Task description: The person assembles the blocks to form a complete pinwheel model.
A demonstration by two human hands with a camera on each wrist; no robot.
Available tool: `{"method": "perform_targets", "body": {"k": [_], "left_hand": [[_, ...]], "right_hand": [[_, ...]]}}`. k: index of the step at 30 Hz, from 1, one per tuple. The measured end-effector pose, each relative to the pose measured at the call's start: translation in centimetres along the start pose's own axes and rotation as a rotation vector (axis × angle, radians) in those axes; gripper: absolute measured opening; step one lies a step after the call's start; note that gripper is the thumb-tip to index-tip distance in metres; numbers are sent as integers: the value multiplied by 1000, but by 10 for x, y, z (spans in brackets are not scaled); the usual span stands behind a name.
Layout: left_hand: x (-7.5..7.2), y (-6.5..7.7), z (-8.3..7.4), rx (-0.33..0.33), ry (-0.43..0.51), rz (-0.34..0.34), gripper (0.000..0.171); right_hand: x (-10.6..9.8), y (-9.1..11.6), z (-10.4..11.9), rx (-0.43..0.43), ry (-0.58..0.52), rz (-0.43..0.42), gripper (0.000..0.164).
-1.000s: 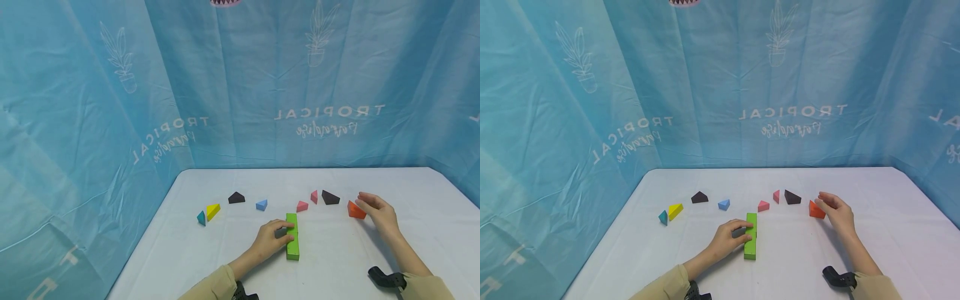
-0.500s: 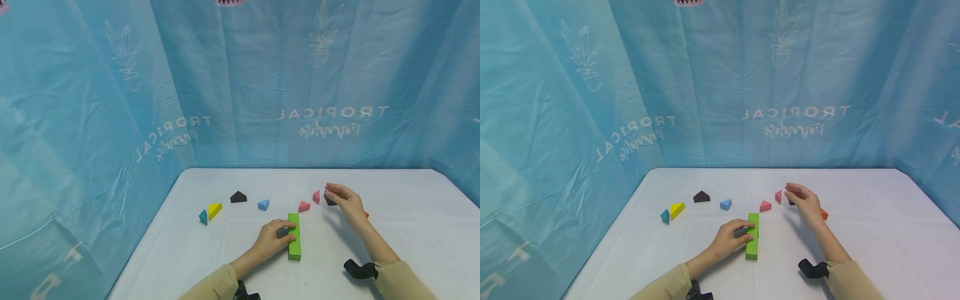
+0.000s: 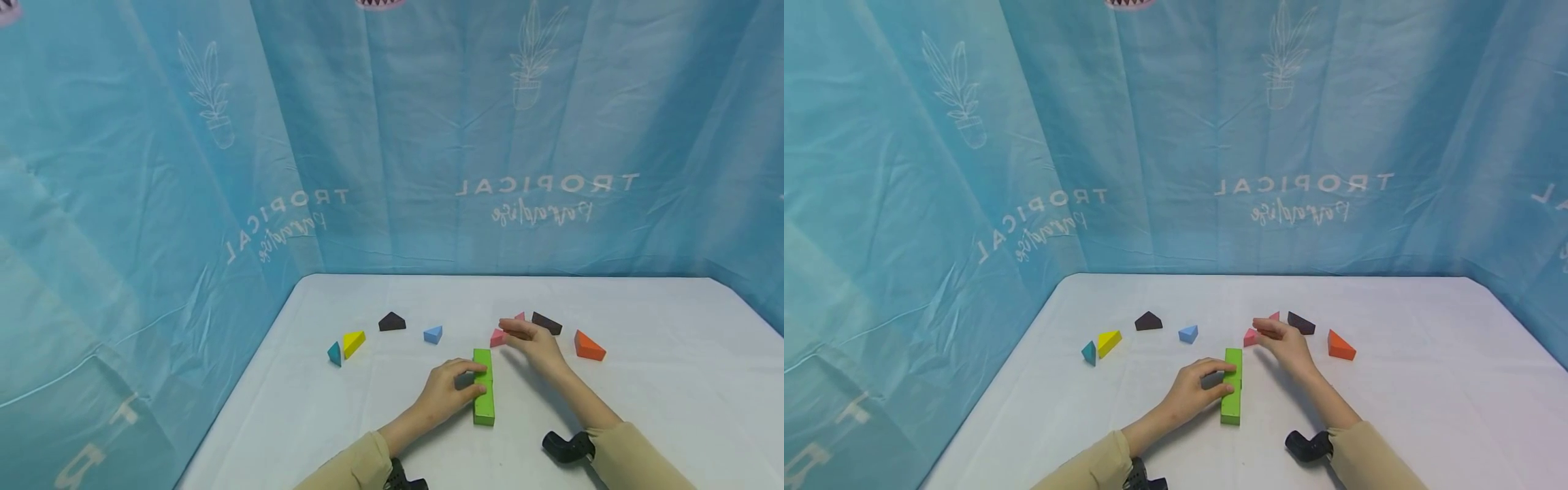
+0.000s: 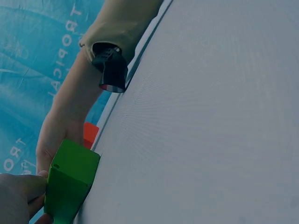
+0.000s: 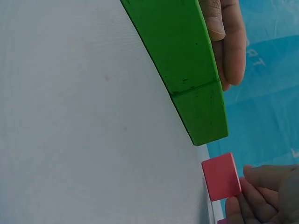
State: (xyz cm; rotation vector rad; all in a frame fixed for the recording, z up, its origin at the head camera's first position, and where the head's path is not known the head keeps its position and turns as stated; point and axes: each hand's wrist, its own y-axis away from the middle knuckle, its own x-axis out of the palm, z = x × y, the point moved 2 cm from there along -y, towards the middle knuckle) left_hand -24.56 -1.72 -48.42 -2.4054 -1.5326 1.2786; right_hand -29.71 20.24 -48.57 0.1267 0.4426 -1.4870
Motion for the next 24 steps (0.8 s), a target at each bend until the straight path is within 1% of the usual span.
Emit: {"method": "perform_targets", "body": {"k": [4, 7, 13, 18, 24], "left_hand": [[-1, 0, 0, 6, -6, -1, 32], [-1, 0, 0, 5, -2, 0, 32], [0, 0, 0, 3, 6, -1, 31], [0, 0, 0, 6, 6, -6, 30], [-1, 0, -1, 2, -3, 1, 31]], "right_hand": [[3, -3, -2, -26, 83, 1, 41], [6, -6, -5, -45, 116, 6, 42], [9, -11, -7, -66, 180, 12, 35], [10, -13, -6, -83, 189, 6, 31], [9, -12, -8, -81, 175, 3, 35]]}}
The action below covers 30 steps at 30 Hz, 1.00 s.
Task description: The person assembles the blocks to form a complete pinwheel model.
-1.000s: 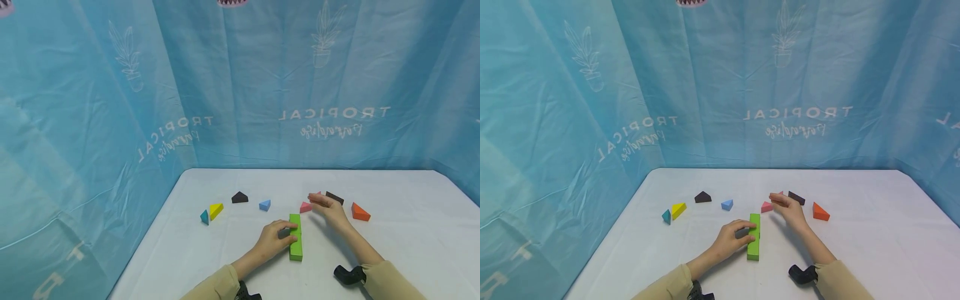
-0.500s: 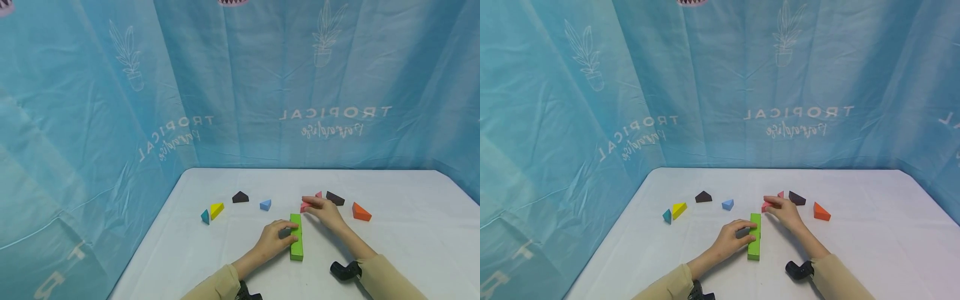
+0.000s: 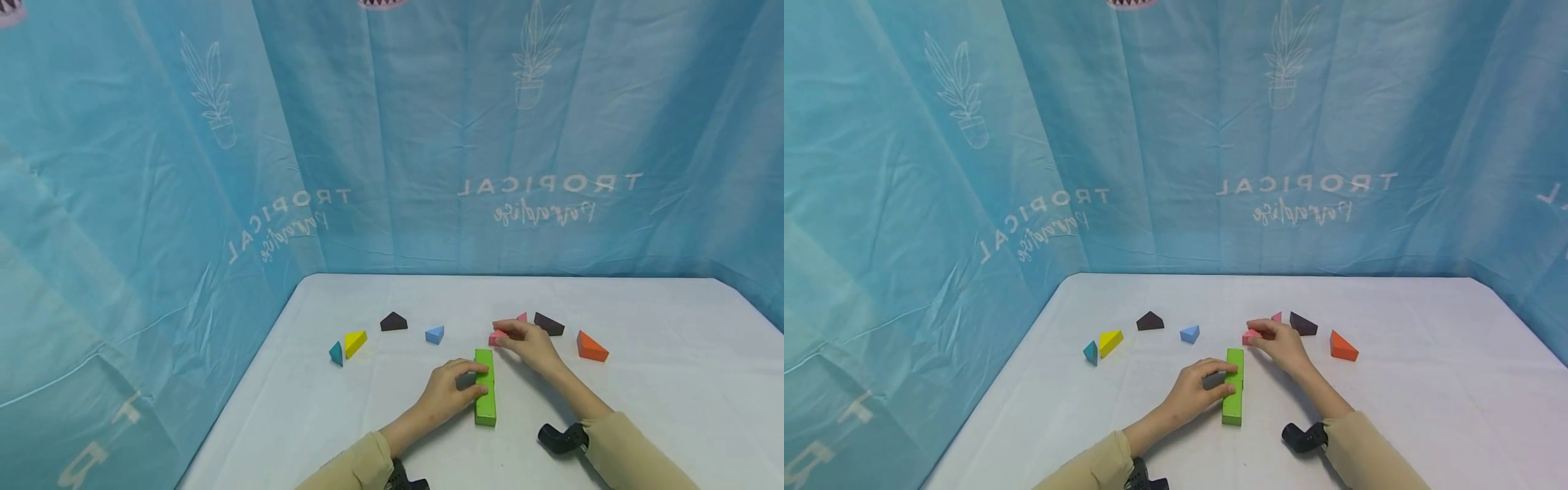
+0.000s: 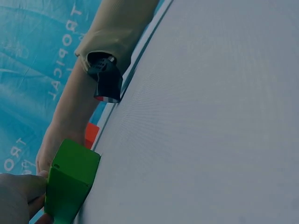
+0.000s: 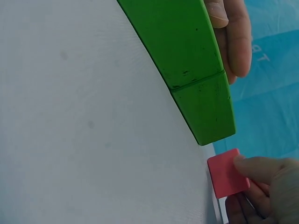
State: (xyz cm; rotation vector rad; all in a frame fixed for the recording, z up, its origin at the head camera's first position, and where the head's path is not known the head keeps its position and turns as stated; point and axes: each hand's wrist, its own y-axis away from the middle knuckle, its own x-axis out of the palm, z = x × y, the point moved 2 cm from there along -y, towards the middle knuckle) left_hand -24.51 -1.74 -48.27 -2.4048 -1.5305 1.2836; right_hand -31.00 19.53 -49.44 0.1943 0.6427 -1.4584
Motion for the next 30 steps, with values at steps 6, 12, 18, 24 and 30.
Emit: {"method": "perform_targets", "body": {"k": [6, 12, 18, 24, 30], "left_hand": [[0, 0, 0, -10, -2, 3, 31], [0, 0, 0, -9, 7, 3, 31], [0, 1, -1, -1, 15, 4, 31], [0, 1, -1, -15, 13, 8, 31], [0, 0, -1, -11, 14, 5, 31]], "right_hand": [[-3, 1, 4, -4, 7, -1, 34], [-3, -4, 1, -26, 32, 4, 28], [-1, -7, 2, -16, 42, 7, 33], [3, -9, 10, -38, 85, -29, 36], [7, -12, 14, -71, 113, -21, 30]]}}
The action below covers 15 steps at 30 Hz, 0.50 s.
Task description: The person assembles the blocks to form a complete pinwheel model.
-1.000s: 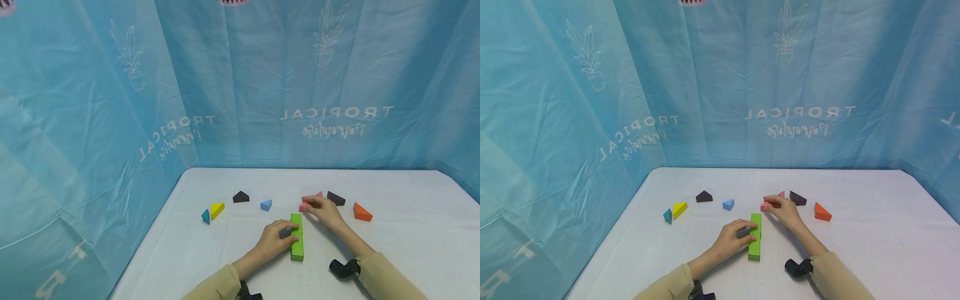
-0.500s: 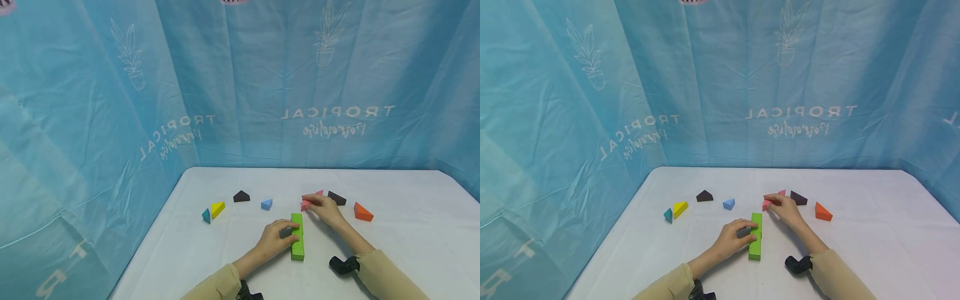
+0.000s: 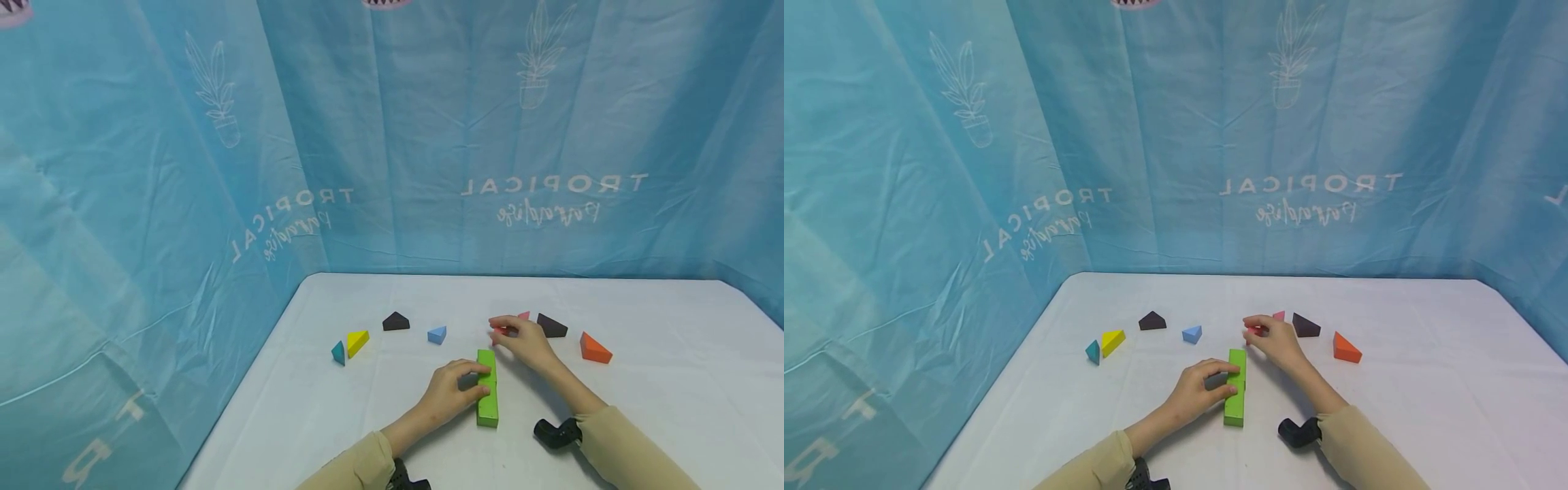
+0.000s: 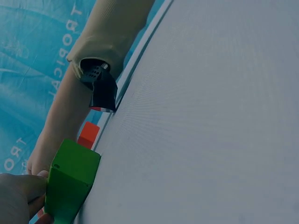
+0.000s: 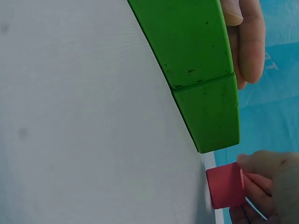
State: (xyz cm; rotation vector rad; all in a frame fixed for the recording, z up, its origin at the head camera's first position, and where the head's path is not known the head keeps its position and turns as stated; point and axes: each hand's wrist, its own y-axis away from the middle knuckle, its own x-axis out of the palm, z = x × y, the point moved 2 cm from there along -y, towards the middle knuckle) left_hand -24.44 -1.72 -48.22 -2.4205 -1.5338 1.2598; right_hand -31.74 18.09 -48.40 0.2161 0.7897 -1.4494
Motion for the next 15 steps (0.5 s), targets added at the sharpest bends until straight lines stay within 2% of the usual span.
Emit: {"method": "perform_targets", "body": {"k": [15], "left_hand": [[-1, 1, -3, 17, -14, -14, 31]], "right_hand": [[-1, -2, 3, -86, 44, 87, 35]]}}
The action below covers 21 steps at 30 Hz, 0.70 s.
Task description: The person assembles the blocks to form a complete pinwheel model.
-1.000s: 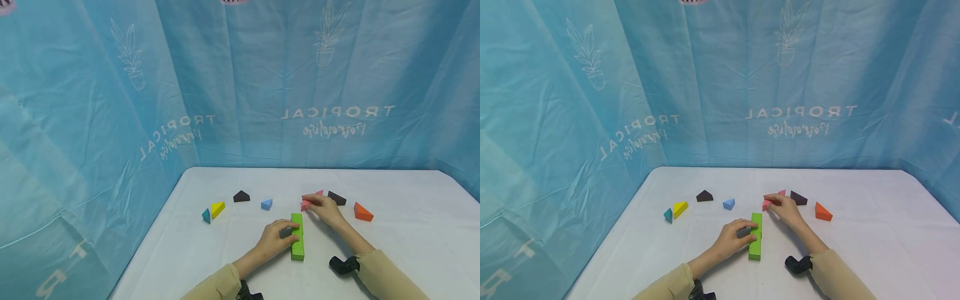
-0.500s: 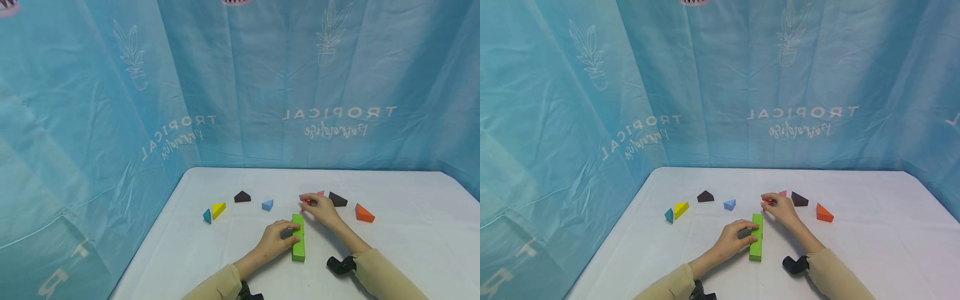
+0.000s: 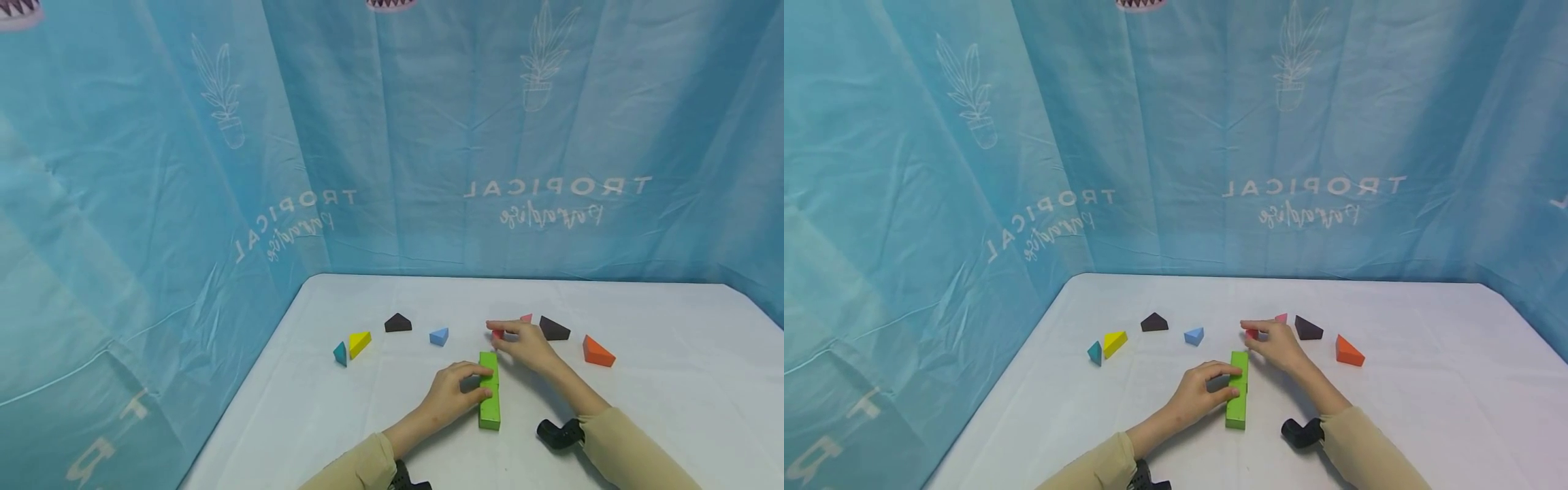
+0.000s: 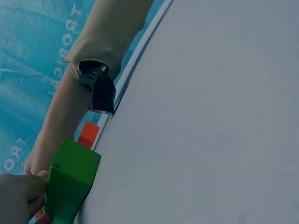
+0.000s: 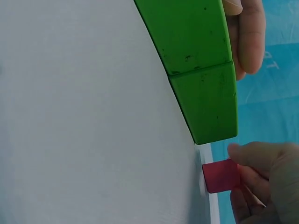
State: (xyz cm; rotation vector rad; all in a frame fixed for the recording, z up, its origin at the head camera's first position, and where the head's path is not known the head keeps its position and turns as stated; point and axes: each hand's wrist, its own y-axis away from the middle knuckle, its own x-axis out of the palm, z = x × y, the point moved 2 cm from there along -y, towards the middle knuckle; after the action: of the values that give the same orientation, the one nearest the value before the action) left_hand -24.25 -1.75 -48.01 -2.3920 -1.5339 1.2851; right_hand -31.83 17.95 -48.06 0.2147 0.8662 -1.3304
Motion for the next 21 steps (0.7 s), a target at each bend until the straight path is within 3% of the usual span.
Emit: {"method": "perform_targets", "body": {"k": [4, 8, 14, 21], "left_hand": [[0, 0, 1, 2, -2, -3, 30], [1, -1, 2, -1, -1, -1, 30], [1, -1, 3, 10, -9, -1, 31], [2, 0, 4, 22, -26, -9, 31]], "right_hand": [[-1, 0, 1, 12, -14, 37, 41], [-2, 2, 0, 53, -36, 15, 49], [-2, 2, -3, 26, -66, -8, 40], [-3, 4, -4, 38, -76, -32, 44]]}}
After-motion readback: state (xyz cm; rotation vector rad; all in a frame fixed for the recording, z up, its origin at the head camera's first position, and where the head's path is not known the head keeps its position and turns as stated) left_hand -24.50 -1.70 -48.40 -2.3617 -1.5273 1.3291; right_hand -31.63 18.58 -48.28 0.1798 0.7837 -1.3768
